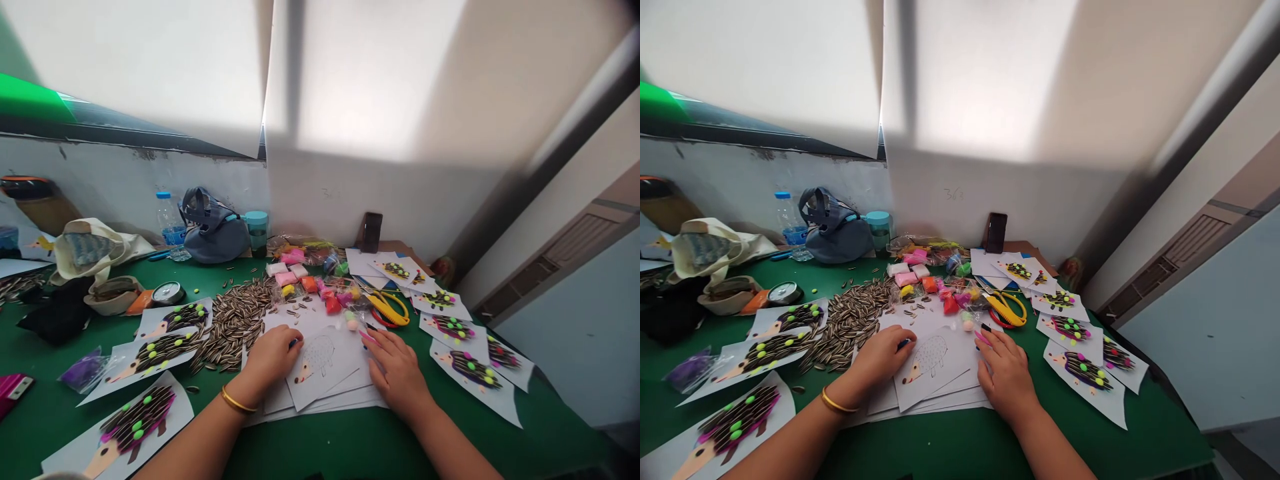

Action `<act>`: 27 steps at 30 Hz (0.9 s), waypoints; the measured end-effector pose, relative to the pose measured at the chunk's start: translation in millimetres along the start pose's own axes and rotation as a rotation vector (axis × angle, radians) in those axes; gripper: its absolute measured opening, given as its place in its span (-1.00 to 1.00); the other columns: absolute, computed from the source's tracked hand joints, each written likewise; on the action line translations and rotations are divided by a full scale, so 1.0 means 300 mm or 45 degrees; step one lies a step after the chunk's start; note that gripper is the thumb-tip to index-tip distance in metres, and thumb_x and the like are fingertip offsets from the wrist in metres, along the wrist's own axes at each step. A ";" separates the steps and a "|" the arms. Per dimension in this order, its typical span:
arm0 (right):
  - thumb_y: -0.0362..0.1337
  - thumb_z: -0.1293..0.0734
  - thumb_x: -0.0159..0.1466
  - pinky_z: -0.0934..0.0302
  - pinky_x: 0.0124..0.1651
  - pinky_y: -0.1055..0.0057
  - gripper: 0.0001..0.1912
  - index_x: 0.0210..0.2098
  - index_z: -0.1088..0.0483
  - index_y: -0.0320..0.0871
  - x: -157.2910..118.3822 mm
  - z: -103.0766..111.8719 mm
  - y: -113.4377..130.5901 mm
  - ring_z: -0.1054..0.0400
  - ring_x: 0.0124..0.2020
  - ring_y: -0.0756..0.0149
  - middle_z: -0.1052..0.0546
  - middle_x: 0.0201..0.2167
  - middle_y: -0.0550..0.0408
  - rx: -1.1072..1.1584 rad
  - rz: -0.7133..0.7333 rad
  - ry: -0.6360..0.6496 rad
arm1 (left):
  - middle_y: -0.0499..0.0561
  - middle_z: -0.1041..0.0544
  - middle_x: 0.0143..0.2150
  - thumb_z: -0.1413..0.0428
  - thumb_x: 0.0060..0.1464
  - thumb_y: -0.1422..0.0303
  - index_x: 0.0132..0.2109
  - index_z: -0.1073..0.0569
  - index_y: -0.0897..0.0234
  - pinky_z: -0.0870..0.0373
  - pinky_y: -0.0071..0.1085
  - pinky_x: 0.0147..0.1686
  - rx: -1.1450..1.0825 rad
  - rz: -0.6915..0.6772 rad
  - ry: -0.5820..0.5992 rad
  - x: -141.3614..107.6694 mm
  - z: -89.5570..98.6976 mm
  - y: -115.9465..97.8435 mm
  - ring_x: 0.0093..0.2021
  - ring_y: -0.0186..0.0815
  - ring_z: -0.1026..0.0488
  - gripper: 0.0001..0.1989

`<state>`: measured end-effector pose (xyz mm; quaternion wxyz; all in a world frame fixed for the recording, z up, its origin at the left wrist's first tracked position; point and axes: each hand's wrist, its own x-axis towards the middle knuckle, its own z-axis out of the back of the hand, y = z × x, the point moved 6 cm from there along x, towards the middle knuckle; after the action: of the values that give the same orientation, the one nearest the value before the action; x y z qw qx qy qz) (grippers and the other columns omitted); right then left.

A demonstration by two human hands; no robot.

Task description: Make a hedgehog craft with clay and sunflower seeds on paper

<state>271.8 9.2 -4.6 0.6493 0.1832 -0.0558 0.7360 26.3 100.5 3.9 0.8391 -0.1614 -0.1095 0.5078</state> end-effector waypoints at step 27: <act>-0.25 -0.15 0.29 -0.13 0.18 0.04 -0.49 0.23 -0.30 0.03 -0.001 -0.019 -0.012 -0.09 0.30 0.07 -0.27 0.30 0.13 0.057 -0.088 0.142 | 0.04 -0.55 -0.13 -0.01 0.20 0.32 -0.09 -0.55 0.15 -0.28 -0.36 -0.15 -0.009 0.009 0.024 0.002 0.007 -0.003 -0.11 -0.21 -0.46 -0.76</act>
<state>274.2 11.2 -10.6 0.6721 0.1584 0.0032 0.7233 26.6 101.0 6.1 0.8378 -0.1695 -0.1028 0.5088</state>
